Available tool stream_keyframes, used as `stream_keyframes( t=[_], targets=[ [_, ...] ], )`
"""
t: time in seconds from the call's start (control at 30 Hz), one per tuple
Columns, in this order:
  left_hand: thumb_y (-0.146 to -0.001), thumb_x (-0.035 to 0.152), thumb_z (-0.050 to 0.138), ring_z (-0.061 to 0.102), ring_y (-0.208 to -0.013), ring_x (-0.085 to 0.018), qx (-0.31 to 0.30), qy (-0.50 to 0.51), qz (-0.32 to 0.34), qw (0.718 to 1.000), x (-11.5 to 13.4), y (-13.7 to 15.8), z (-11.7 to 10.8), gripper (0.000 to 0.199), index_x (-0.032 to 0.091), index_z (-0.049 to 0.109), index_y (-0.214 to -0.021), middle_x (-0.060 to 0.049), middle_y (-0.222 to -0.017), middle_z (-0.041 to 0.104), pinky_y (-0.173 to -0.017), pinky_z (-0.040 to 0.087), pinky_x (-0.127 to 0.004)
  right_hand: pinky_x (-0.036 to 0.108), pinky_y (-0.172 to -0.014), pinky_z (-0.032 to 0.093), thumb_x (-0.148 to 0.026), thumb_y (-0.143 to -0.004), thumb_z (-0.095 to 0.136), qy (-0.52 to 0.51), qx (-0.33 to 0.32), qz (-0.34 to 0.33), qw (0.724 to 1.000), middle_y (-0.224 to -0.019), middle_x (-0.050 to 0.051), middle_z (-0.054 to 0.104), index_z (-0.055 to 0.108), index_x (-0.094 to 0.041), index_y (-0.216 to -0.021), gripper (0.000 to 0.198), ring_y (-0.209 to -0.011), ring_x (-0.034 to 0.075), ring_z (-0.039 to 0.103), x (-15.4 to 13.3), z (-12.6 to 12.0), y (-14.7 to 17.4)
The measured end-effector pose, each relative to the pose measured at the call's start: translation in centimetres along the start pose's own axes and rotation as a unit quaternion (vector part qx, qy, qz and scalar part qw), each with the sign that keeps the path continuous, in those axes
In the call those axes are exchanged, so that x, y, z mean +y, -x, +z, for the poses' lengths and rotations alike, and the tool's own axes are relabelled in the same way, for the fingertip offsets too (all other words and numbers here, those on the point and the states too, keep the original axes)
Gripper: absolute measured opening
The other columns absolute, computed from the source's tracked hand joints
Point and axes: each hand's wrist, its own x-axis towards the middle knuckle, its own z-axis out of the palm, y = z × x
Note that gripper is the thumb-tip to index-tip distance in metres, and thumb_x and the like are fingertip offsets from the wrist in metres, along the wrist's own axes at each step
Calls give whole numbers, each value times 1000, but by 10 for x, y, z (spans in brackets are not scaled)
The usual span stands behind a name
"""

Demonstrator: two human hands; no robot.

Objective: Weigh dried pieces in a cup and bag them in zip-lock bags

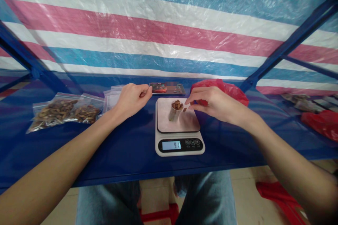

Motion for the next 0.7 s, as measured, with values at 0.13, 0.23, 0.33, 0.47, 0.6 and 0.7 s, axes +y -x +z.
stream_keyframes(
  t=[0.13, 0.23, 0.33, 0.47, 0.6, 0.7],
  targets=[
    [-99, 38, 46, 25, -50, -11, 0, 1, -1, 1000, 0, 0, 1, 46, 21, 32, -59, 4, -53, 26, -60, 16, -34, 30, -78, 51, -18, -100, 69, 8, -25, 18, 999, -100, 7, 75, 81, -19, -102, 12, -87, 19, 71, 5, 15, 2],
    [-99, 38, 46, 24, -51, -11, 1, 2, 0, 1000, -1, 0, 1, 46, 21, 31, -59, 4, -54, 25, -60, 16, -34, 30, -77, 50, -15, -99, 67, 34, -29, 29, 999, -98, 7, 74, 80, -19, -96, 14, -86, 19, 71, 5, 17, 2],
    [-99, 37, 46, 24, -51, -11, 2, 2, 0, 1000, 0, 0, 1, 45, 21, 31, -59, 4, -54, 25, -60, 16, -34, 31, -76, 48, -14, -99, 66, 50, 17, 22, 998, -96, 8, 74, 79, -18, -93, 14, -84, 20, 69, 1, 9, 0],
    [-98, 37, 46, 24, -51, -11, -3, 4, 0, 1000, 0, 0, 1, 45, 22, 30, -59, 4, -54, 25, -60, 16, -34, 30, -74, 47, -18, -99, 67, 30, 117, 8, 993, -93, 6, 75, 80, -18, -97, 13, -81, 19, 68, -12, -1, -9],
    [-99, 37, 46, 24, -51, -11, 1, 3, 0, 1000, 0, 0, 0, 46, 22, 29, -59, 4, -54, 24, -60, 15, -34, 29, -69, 44, -19, -100, 68, 12, 111, -6, 994, -90, 6, 74, 81, -18, -96, 14, -74, 16, 65, -22, 1, -19],
    [-99, 37, 47, 24, -51, -12, 4, 3, 2, 1000, -1, 0, 0, 46, 22, 30, -59, 4, -53, 25, -60, 14, -35, 28, -68, 45, -19, -100, 67, 3, 96, -6, 995, -89, 6, 73, 82, -17, -95, 15, -73, 16, 65, -25, 4, -23]
  ],
)
